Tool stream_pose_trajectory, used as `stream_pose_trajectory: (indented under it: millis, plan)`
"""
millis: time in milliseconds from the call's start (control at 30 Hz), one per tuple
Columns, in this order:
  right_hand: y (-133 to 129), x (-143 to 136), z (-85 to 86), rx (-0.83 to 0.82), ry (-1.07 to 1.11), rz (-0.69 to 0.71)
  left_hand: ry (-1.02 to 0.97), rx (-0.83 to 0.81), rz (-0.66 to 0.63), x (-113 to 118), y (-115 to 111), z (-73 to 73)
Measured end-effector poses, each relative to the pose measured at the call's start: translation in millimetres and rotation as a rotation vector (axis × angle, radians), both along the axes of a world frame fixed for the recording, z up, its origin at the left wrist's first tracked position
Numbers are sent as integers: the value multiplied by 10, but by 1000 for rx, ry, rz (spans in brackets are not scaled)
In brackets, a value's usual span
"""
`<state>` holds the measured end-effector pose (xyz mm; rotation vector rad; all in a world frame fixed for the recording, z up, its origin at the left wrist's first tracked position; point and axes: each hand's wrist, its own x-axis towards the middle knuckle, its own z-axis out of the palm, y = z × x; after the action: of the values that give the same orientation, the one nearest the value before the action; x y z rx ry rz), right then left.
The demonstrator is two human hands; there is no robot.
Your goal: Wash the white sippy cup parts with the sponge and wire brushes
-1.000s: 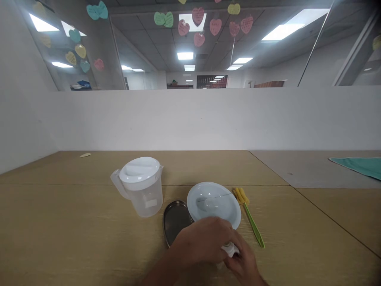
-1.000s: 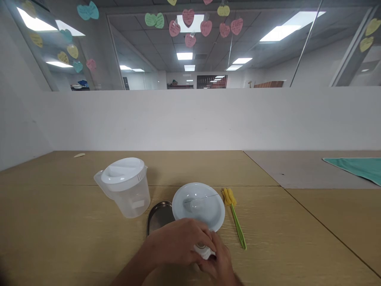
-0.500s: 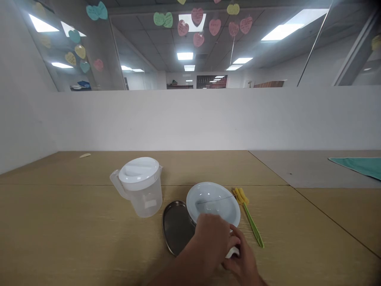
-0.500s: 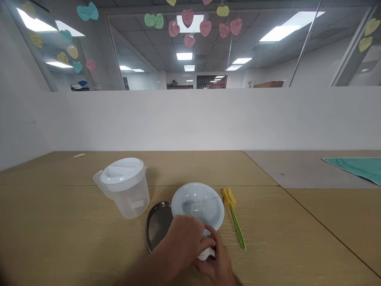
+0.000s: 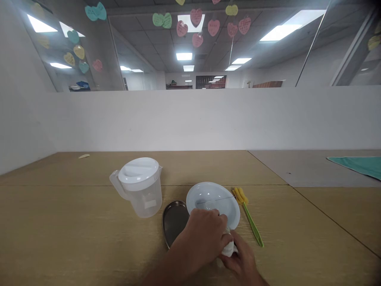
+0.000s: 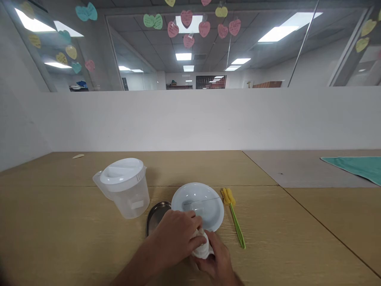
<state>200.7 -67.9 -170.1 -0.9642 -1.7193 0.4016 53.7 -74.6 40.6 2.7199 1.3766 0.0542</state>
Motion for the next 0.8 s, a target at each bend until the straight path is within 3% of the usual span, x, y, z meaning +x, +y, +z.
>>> stream_pose_trajectory:
  millis: [167, 300, 567, 800]
  plan:
    - [-48, -7, 138, 163, -86, -41, -42, 52, -83, -82, -8, 15]
    - [-72, -17, 192, 221, -134, -94, -113, 71, -56, -102, -19, 87]
    - [-79, -12, 159, 314, -217, -232, -265, 110, -11, -92, 15, 135]
    - [-67, 12, 155, 299, -230, -191, -609, 103, -6, -100, 59, 73]
